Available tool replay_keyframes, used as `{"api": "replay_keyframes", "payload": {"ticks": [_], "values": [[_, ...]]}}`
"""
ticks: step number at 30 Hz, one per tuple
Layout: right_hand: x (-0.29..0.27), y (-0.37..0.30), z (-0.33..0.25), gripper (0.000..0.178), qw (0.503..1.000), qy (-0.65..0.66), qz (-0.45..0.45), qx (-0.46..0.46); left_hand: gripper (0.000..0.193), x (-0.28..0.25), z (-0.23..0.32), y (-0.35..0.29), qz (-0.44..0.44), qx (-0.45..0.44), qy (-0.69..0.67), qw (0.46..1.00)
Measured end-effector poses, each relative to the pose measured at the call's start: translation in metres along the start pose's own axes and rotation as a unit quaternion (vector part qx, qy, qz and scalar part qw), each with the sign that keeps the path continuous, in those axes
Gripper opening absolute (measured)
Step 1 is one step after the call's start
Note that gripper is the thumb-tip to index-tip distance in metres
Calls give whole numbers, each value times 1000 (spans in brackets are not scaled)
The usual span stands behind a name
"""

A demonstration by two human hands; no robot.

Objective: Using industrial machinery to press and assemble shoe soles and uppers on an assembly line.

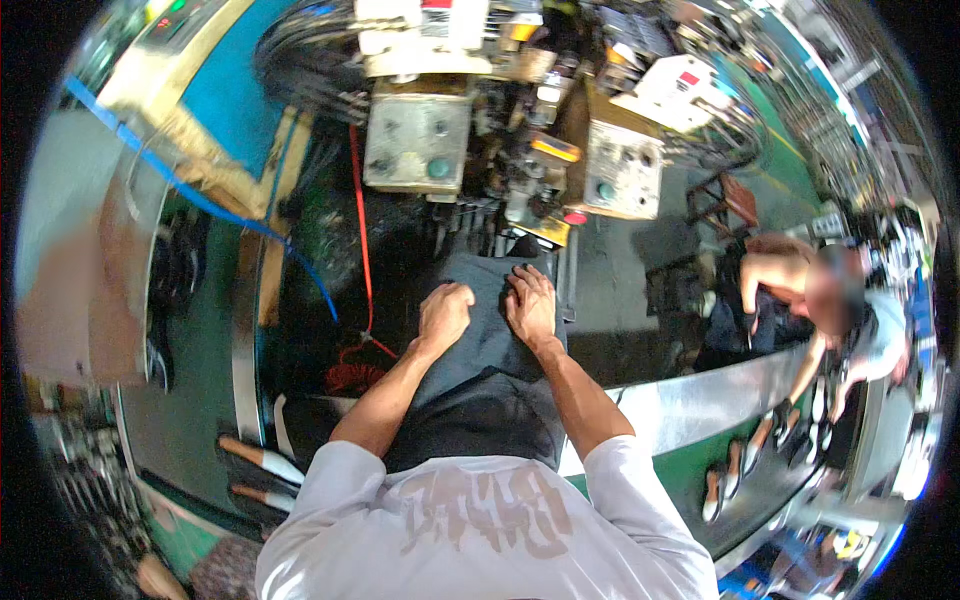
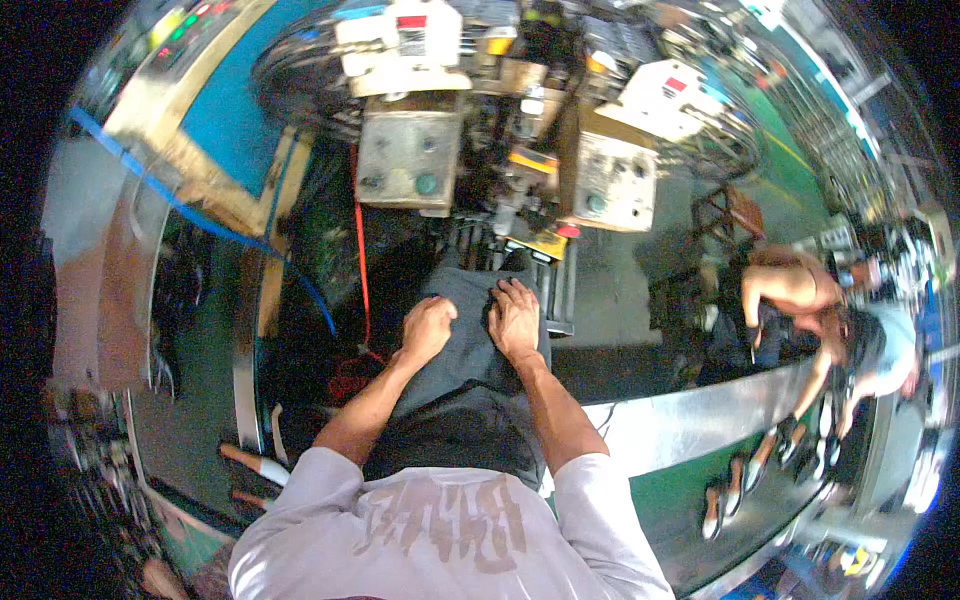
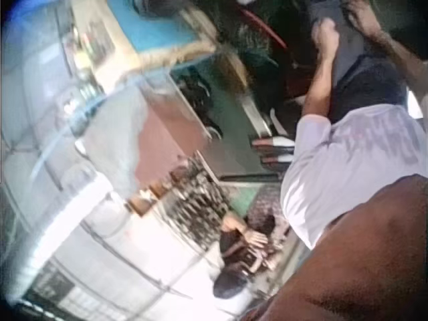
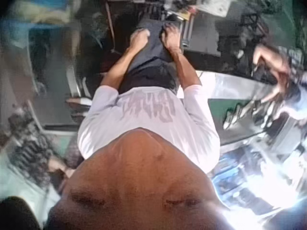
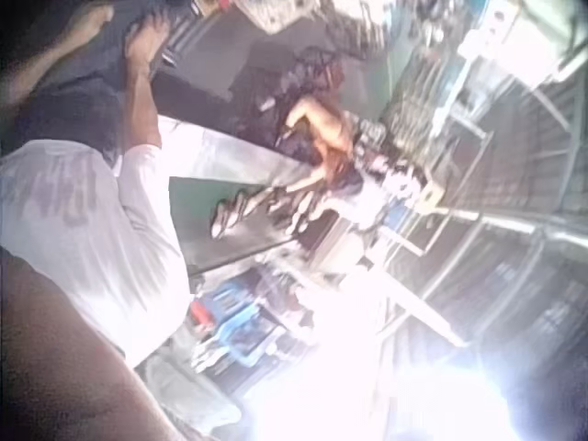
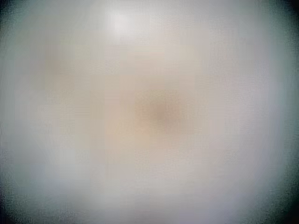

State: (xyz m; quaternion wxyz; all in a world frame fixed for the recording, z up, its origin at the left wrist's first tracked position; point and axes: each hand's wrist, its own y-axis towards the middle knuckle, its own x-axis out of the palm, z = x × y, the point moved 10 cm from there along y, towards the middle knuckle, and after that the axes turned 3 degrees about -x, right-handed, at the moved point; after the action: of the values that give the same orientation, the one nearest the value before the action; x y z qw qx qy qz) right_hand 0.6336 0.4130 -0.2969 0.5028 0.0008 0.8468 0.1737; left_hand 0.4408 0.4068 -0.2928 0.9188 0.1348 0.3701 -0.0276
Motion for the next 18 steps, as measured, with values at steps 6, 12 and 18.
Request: {"api": "replay_keyframes", "payload": {"ticks": [6,12,18], "values": [[-11,-12,31,33,999,6,10,45,9,23,20,6,-28,56,-3,998],[5,2,29,28,998,-1,-12,69,9,15,-2,12,-49,12,-28,998],[25,20,25,40,996,-33,-70,50,16,-137,42,145,136,140,7,981]]}}
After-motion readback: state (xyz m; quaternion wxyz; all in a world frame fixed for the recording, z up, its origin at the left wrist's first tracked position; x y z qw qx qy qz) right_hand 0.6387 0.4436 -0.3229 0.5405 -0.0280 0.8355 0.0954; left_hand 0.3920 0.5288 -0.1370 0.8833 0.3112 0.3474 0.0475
